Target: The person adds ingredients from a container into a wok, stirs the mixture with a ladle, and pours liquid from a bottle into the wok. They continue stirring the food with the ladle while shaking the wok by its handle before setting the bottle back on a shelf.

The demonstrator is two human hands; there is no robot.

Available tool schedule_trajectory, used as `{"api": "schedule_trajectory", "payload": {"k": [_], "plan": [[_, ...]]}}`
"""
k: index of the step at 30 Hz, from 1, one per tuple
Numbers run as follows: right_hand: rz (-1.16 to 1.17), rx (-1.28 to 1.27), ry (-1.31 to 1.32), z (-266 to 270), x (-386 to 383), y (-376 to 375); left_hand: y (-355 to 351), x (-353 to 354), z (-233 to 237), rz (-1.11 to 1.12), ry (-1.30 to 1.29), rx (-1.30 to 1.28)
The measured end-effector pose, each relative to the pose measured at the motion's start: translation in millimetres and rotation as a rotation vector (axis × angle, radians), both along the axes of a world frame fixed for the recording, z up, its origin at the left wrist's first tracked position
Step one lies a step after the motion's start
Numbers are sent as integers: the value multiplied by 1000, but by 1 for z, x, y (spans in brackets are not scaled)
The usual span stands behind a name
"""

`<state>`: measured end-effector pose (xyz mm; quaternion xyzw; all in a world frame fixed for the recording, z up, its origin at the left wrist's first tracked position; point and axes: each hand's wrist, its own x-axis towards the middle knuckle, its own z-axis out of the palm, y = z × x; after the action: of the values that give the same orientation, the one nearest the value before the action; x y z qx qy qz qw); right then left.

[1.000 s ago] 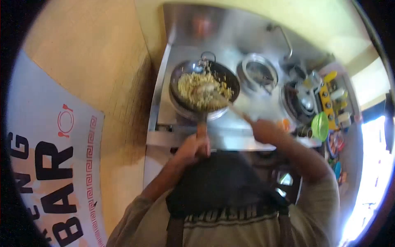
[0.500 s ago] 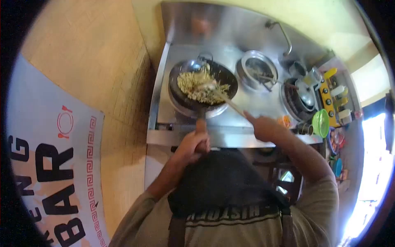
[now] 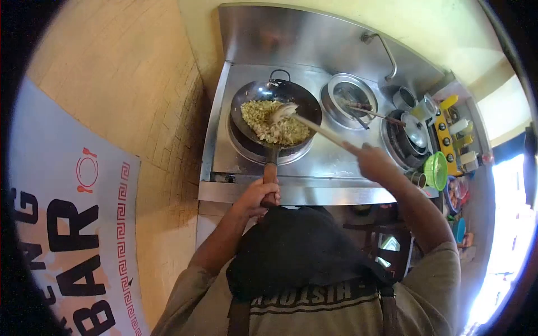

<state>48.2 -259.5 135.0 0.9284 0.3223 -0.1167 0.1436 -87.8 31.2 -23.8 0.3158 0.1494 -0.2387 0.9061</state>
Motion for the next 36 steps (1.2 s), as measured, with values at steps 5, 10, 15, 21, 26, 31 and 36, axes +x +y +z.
{"api": "schedule_trajectory", "payload": {"k": [5, 10, 15, 21, 26, 31, 36], "plan": [[-17, -158, -31, 68, 3, -19, 6, 12, -29, -20, 28, -60], [-85, -203, 17, 31, -7, -11, 11, 16, -37, -6, 58, -142], [-241, 364, 139, -80, 30, 14, 7, 20, -55, -26, 92, -66], [-301, 840, 61, -154, 69, 46, 1, 23, -80, -6, 116, 152], [-420, 685, 458, -96, 45, 55, -2, 22, -68, 45, 108, 185], [-211, 604, 151, -132, 63, 70, -6, 23, -67, 58, 126, 233], [-38, 178, 161, -116, 46, 53, -5, 24, -69, 51, 136, 213]]}}
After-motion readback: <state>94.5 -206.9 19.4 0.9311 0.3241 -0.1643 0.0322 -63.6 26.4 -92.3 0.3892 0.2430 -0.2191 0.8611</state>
